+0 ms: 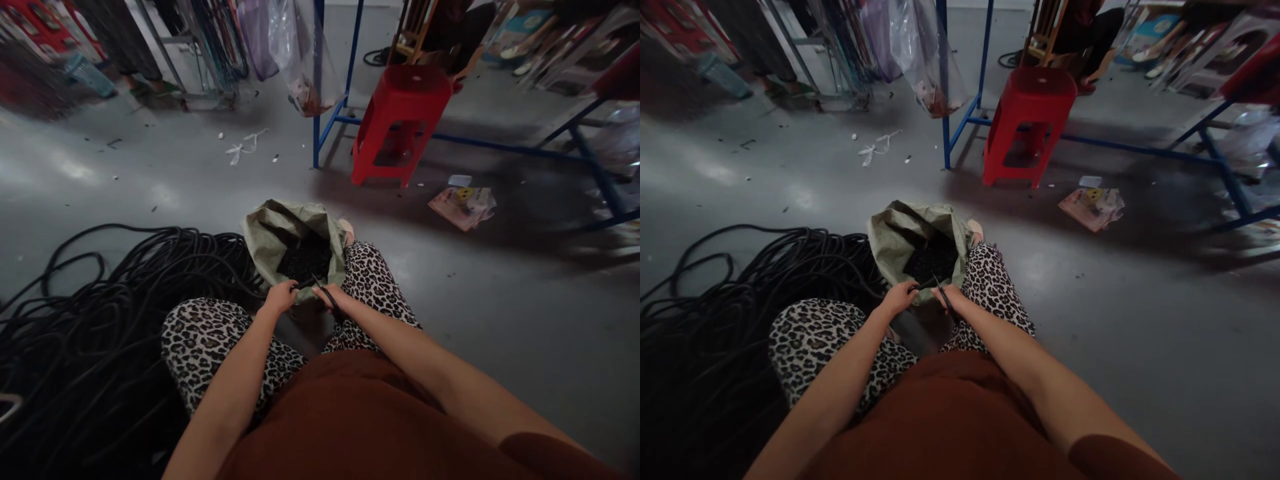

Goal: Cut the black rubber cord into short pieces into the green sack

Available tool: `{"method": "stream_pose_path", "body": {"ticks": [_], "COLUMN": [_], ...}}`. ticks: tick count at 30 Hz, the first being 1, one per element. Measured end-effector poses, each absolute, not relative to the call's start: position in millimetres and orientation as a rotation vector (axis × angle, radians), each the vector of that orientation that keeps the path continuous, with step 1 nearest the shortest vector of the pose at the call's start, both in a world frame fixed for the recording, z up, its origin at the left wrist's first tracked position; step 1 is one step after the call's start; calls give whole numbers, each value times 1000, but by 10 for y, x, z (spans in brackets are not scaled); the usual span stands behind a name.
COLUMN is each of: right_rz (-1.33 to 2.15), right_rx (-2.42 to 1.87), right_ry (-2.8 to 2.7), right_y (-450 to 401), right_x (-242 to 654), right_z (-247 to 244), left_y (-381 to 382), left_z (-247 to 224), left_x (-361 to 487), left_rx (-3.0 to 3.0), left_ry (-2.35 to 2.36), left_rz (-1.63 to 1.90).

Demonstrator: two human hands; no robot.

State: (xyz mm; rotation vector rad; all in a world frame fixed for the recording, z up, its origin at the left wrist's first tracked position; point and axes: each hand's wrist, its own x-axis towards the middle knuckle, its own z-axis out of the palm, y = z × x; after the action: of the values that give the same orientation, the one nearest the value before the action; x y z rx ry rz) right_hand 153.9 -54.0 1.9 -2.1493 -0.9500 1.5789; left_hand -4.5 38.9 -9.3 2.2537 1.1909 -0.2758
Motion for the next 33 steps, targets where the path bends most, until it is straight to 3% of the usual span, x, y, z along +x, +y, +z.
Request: {"method": "stream_pose_path", "body": {"ticks": [16, 33], "right_rz": [1625, 1833], "right_rx": [-2262, -1966], "right_ry": [-887, -801], "right_y": [-529, -587], "right_x": [1569, 1535], "right_z": [-20, 82], "left_y": [425, 421], "left_z": [-121, -29], "left_x": [-86, -7], "left_rx": [2249, 2186], "left_ry": [1261, 1322], "left_rz": [-343, -163]}}
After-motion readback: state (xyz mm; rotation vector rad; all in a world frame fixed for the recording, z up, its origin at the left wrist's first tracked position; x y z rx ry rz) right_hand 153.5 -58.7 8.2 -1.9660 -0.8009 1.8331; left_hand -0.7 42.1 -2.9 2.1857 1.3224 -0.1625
